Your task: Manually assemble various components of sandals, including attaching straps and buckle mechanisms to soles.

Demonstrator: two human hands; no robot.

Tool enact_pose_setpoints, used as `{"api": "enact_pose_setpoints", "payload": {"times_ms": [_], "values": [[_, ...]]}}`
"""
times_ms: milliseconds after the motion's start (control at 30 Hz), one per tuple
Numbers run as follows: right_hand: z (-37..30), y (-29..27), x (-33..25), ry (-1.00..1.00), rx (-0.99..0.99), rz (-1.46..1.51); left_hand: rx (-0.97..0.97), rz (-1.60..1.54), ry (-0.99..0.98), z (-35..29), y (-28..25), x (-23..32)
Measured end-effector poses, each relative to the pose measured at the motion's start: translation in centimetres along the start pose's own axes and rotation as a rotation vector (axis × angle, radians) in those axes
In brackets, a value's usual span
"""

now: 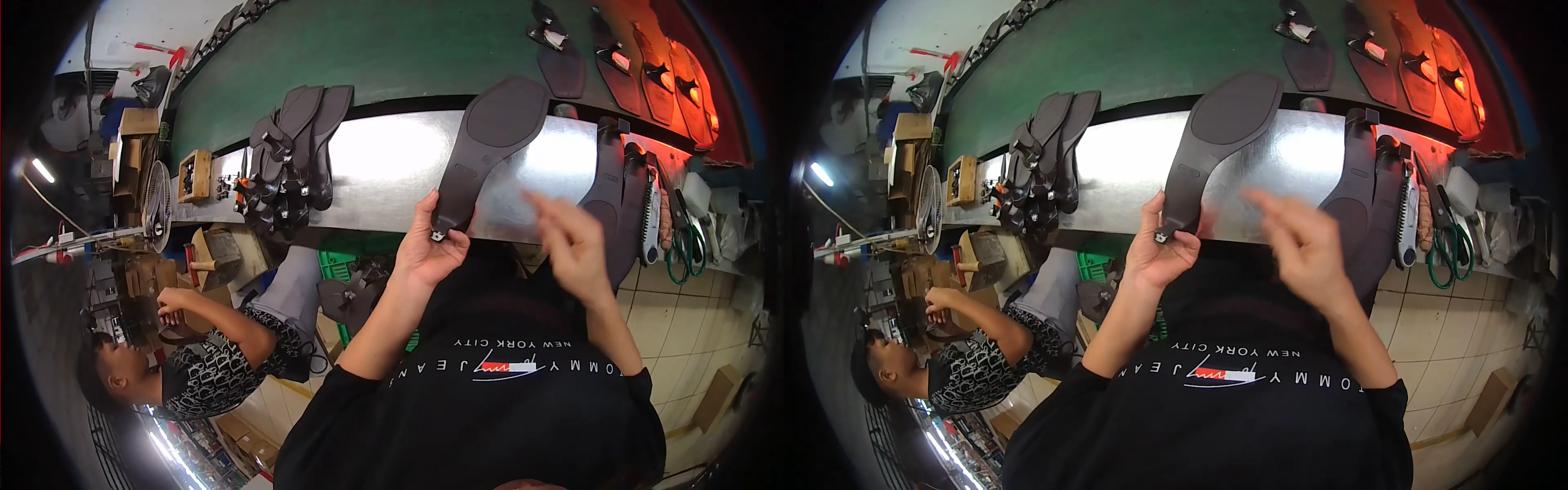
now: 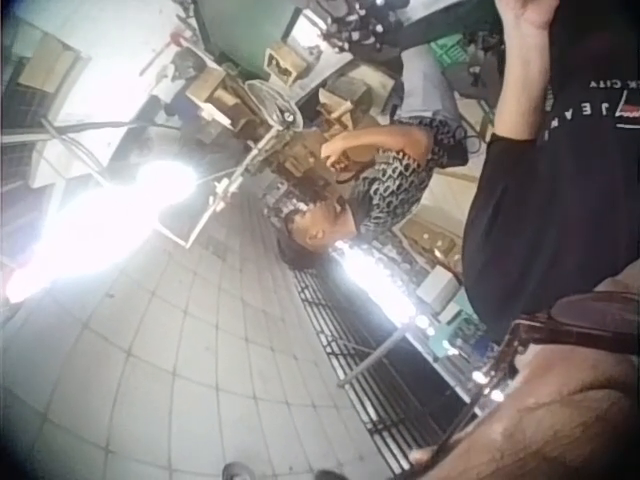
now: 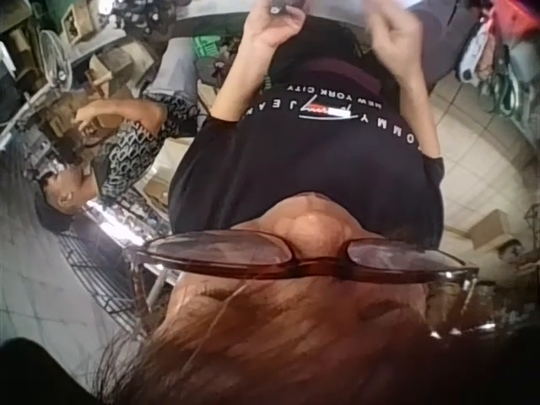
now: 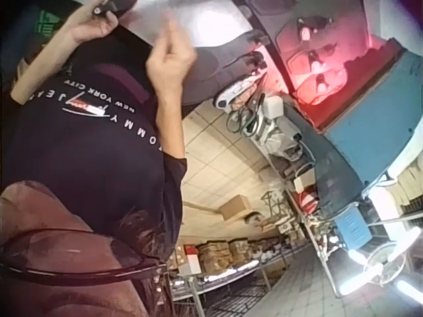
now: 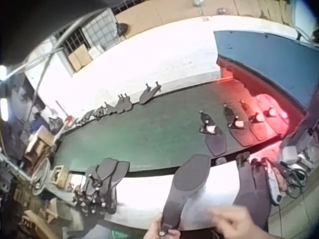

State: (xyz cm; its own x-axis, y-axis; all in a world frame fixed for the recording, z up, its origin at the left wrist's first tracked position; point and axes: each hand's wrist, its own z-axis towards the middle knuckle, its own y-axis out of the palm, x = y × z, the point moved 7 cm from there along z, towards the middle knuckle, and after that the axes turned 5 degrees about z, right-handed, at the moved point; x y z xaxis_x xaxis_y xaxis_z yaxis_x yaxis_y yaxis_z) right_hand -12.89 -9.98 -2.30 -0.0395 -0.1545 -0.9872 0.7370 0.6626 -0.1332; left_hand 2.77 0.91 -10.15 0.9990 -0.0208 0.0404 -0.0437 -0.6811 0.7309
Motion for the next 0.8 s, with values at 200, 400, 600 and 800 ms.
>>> {"api": "enact_pose_setpoints", "payload": {"times_ms": [200, 400, 600, 800], "values": [[-2.1, 4.8, 2.4, 0.237, -0.162, 0.35, 0.105, 0.106, 0.011, 0.3, 1.8, -2.9], [-1.9, 3.8, 1.7, -0.028, -0.033, 0.206, -0.03, 0.034, -0.11, 0.3, 1.9, -4.4], [-1.7, 2.8, 1.8, 0.062, -0.07, 0.394, 0.036, 0.066, -0.122, -0.6, 2.1, -5.1], [-2.5, 4.1, 3.1, 0.524, -0.233, 0.718, 0.072, 0.54, 0.401, -0.5, 3.1, -1.4]]}}
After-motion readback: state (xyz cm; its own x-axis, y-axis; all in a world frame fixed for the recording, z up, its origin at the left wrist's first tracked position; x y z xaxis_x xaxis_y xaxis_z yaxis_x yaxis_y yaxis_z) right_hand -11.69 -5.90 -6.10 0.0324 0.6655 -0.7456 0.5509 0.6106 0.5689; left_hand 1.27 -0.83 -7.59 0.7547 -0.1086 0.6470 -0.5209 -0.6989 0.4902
